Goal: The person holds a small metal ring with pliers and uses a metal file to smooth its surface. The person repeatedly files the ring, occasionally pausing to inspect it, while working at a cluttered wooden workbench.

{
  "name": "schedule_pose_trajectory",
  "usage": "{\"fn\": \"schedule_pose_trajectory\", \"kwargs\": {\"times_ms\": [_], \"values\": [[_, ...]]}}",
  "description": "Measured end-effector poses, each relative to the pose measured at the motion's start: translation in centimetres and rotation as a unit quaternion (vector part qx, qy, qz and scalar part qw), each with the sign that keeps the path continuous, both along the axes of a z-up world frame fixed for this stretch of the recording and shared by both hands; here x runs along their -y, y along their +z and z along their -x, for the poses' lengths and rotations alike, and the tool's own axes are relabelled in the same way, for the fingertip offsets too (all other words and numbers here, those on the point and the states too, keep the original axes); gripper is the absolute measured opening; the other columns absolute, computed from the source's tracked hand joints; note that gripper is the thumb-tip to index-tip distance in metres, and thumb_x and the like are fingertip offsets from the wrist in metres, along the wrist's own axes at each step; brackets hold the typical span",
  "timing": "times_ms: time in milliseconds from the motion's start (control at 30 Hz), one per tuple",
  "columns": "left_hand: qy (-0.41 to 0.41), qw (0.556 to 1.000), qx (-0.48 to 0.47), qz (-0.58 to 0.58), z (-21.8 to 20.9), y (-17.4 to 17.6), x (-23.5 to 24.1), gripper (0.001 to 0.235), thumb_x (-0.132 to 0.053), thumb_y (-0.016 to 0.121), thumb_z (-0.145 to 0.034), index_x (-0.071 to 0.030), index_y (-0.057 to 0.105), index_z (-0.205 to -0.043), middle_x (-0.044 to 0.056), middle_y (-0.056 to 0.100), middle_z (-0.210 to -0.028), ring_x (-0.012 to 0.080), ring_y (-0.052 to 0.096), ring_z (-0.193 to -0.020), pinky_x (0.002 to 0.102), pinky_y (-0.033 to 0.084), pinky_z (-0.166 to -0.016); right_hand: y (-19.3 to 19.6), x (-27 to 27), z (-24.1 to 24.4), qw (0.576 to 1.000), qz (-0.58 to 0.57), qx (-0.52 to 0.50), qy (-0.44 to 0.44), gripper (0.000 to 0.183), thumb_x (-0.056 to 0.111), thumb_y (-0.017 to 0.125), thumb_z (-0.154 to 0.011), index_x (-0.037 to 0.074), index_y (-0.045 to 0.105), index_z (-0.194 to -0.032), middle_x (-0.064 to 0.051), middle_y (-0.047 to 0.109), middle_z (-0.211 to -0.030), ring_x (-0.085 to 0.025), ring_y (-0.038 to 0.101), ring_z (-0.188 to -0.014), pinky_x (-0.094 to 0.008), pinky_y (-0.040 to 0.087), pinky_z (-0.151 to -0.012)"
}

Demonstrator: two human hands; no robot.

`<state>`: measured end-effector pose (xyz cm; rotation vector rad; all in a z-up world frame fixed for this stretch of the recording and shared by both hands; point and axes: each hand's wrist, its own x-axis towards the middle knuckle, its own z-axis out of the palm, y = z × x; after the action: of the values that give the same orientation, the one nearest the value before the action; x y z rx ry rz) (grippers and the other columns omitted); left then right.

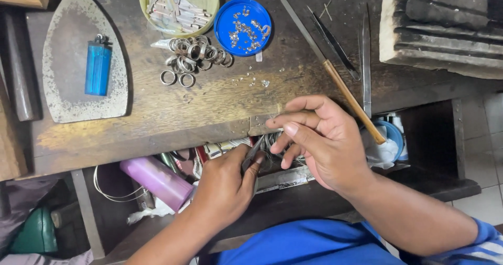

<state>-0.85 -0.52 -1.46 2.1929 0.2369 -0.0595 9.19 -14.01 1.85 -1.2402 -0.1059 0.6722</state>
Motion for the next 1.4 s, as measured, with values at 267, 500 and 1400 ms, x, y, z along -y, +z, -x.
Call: {"fn": "schedule_pose_trajectory", "kwargs": {"times_ms": [267,500,1400], "values": [[-0.029,0.997,-0.005,-0.071,0.4,0.1,-0.5,0.017,-0.011,0.050,-0.075,-0.005,0.048,-0.091,0.014,0.057,-0.075,0.0384,0.055,-0.064,0.046,0.043,-0.054,-0.5,0.0,0.5,1.000,0.001,0.005,0.015,0.024,-0.002,0.052,-0.079,-0.002,0.044,-0.101,-0.025,0.064,-0.090,-0.029,0.064,-0.056,-0.027,0.051,-0.036],[-0.026,0.993,-0.006,-0.119,0.6,0.0,-0.6,0.027,-0.012,0.053,-0.073,-0.005,0.049,-0.099,0.012,0.057,-0.080,0.0398,0.056,-0.059,0.049,0.044,-0.049,-0.5,-0.1,0.7,0.999,0.006,0.012,0.036,0.026,-0.001,0.053,-0.079,-0.003,0.043,-0.104,-0.026,0.063,-0.090,-0.028,0.065,-0.058,-0.028,0.053,-0.039],[-0.027,0.985,-0.062,-0.159,0.4,0.1,-0.6,0.014,-0.019,0.053,-0.076,-0.008,0.047,-0.083,0.011,0.055,-0.068,0.0407,0.053,-0.050,0.050,0.040,-0.040,-0.3,-0.6,0.7,0.990,0.086,0.102,0.047,0.026,0.002,0.054,-0.078,-0.004,0.044,-0.102,-0.021,0.064,-0.082,-0.025,0.066,-0.057,-0.029,0.056,-0.040]]}}
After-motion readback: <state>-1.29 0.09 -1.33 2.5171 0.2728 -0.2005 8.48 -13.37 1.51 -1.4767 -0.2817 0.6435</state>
